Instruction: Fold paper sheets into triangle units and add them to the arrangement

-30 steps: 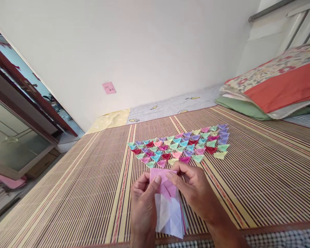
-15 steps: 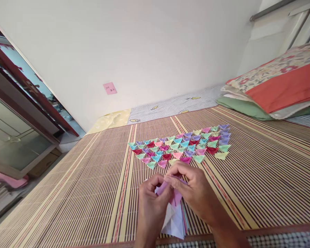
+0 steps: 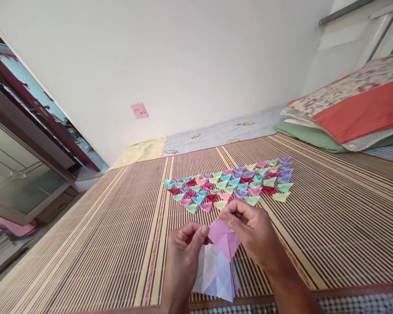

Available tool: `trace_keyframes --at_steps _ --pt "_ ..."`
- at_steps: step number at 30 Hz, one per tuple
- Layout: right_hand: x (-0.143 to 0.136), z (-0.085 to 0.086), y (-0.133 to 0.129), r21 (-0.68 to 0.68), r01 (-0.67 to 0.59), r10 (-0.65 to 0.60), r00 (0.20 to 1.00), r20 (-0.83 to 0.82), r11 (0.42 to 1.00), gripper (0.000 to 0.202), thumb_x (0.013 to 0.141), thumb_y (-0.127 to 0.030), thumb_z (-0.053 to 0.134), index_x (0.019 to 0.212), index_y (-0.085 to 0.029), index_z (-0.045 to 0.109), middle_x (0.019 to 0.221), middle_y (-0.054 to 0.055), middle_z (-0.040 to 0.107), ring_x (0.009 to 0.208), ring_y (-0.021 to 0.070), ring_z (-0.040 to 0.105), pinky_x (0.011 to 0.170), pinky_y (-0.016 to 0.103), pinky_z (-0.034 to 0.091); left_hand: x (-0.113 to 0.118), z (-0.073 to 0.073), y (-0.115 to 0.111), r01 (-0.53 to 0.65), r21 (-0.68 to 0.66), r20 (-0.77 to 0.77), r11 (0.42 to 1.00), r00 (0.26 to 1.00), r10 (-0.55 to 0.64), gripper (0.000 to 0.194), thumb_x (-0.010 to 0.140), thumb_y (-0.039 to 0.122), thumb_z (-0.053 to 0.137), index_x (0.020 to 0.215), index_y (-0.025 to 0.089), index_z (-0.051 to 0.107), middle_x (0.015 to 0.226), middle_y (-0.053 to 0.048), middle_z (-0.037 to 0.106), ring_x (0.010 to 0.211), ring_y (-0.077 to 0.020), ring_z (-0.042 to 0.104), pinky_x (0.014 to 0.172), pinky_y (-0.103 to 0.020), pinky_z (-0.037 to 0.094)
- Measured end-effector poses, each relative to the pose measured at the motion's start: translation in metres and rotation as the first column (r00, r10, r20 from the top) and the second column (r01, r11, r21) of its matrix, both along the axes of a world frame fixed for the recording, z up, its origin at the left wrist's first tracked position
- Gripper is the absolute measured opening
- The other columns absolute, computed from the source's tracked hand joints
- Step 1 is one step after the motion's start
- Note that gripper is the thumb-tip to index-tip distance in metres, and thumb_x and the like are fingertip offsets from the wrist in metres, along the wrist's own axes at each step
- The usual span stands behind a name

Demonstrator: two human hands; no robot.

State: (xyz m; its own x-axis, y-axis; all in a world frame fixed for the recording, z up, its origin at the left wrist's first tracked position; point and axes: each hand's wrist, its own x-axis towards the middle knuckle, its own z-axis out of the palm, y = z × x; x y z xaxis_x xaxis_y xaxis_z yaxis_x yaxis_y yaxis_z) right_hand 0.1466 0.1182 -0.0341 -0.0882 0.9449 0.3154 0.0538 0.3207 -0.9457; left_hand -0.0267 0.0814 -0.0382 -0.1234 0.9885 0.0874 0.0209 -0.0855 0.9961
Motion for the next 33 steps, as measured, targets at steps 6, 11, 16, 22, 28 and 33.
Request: trace_keyframes --at_steps 6,11,16,22,28,33 --pt "0.001 0.004 -0.003 -0.021 -0.147 0.147 0.989 0.022 0.989 0.021 0.092 -0.031 0.066 0.074 -0.019 0.067 0.067 -0.001 0.061 0.063 0.0146 0.053 0.058 0.028 0.039 -0.006 0.003 0.000 0.161 -0.063 0.007 0.985 0.987 -0.161 0.027 0.080 0.043 0.082 0.086 0.017 0.079 0.077 -0.006 0.070 0.071 -0.0167 0.059 0.067 -0.026 0.046" --pt "-0.015 0.005 -0.008 0.025 -0.241 0.238 0.968 0.078 0.970 0.016 0.086 -0.018 0.068 0.070 -0.019 0.067 0.072 -0.001 0.060 0.070 0.0146 0.055 0.065 0.029 0.040 0.003 -0.005 0.000 0.232 -0.132 0.017 0.964 0.973 -0.232 0.020 0.075 0.030 0.083 0.070 0.014 0.074 0.064 0.000 0.054 0.062 -0.0115 0.043 0.057 -0.023 0.035" --pt "-0.015 0.002 -0.005 -0.074 -0.259 0.266 0.960 0.088 0.963 0.014 0.081 -0.015 0.072 0.070 -0.019 0.065 0.064 -0.004 0.056 0.062 0.0129 0.048 0.057 0.028 0.036 0.010 -0.007 0.003 0.270 -0.111 0.115 0.957 0.959 -0.257 0.019 0.076 0.026 0.080 0.064 0.014 0.073 0.064 0.000 0.050 0.066 -0.0130 0.043 0.060 -0.025 0.035" --pt "-0.005 0.002 -0.003 -0.049 -0.272 0.275 0.959 0.065 0.961 0.016 0.089 -0.024 0.067 0.075 -0.019 0.066 0.068 -0.002 0.060 0.065 0.0144 0.053 0.060 0.028 0.041 0.014 -0.006 0.003 0.281 -0.050 0.221 0.958 0.939 -0.264 0.015 0.072 0.027 0.087 0.067 0.016 0.079 0.070 -0.001 0.056 0.071 -0.0138 0.050 0.071 -0.026 0.044" --pt "0.007 -0.003 0.004 -0.005 -0.172 0.172 0.985 -0.031 0.985 0.026 0.099 -0.044 0.059 0.099 -0.020 0.069 0.085 0.002 0.066 0.078 0.0172 0.060 0.069 0.030 0.046 0.014 -0.003 0.005 0.176 -0.176 0.551 0.968 0.833 -0.052 0.024 0.061 0.030 0.095 0.073 0.015 0.082 0.063 -0.004 0.069 0.058 -0.0149 0.062 0.062 -0.027 0.050" --pt "0.001 -0.003 0.004 -0.062 -0.279 0.278 0.960 -0.019 0.958 0.034 0.095 -0.052 0.063 0.088 -0.018 0.065 0.077 0.000 0.058 0.071 0.0156 0.052 0.063 0.029 0.041 0.014 -0.002 0.008 0.124 -0.201 0.664 0.972 0.747 0.042 0.030 0.059 0.026 0.097 0.082 0.012 0.083 0.069 -0.009 0.077 0.070 -0.0239 0.074 0.073 -0.034 0.059"
